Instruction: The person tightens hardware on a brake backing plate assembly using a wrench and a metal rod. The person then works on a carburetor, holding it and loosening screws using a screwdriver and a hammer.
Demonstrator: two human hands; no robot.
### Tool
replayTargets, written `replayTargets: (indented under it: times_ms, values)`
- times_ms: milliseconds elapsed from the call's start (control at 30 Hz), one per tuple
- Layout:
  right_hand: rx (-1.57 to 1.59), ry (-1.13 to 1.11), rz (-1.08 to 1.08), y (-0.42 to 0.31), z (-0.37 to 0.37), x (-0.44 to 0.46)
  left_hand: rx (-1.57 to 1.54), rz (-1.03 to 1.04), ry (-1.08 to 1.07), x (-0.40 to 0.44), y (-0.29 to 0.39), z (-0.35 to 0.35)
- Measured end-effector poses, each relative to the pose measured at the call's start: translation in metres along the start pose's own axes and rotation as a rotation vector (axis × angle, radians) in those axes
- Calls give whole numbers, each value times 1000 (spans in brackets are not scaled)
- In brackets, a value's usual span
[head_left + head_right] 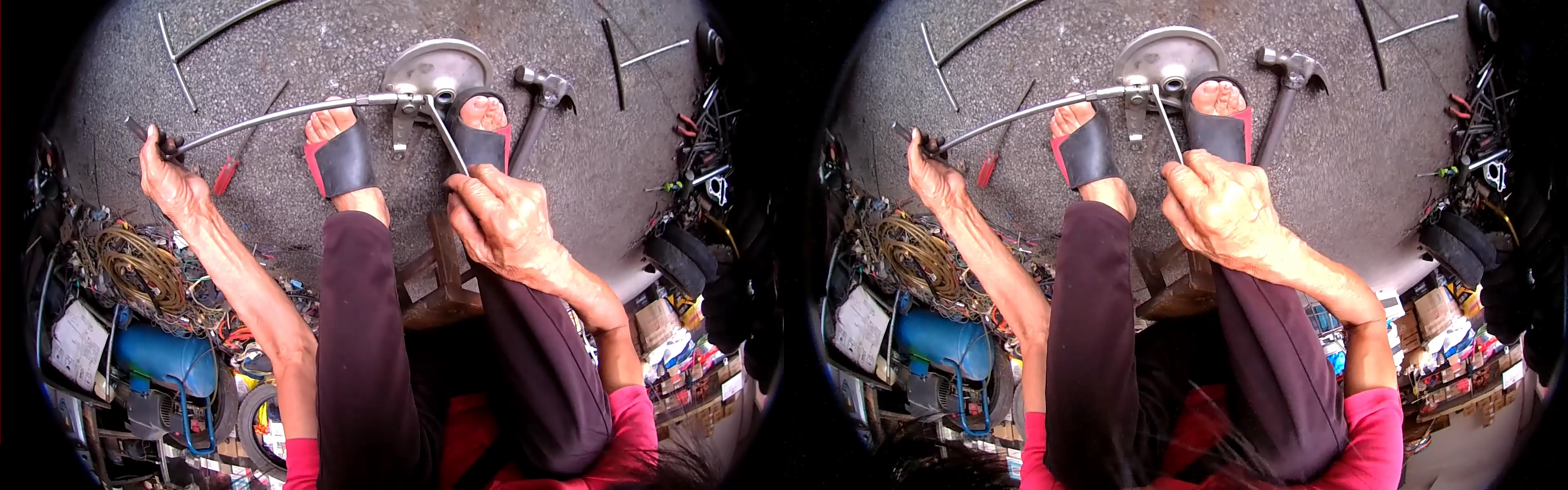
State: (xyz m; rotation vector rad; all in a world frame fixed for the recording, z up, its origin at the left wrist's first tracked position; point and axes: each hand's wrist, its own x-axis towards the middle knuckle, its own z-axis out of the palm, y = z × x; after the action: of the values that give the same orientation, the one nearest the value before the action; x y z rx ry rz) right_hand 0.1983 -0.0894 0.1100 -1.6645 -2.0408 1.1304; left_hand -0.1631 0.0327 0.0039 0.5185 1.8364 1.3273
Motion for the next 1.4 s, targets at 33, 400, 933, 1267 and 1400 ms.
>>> replayTargets:
  times_ms: [33, 400, 933, 1267, 1400]
  values:
    - [-8, -5, -11, -2, 2, 1, -1, -3, -1, 1, 0, 0]
    - [-260, -130, -107, -2, 25, 0, 106, 105, 86, -13, 9, 21]
    - [-1065, -505, -393, -30, 7, 28, 318, 259, 338, 3, -1, 41]
    - [-474, -860, -398, -29, -14, 71, 297, 166, 228, 5, 2, 30]
    - [-625, -417, -119, -28, -3, 37, 319, 172, 260, -3, 3, 32]
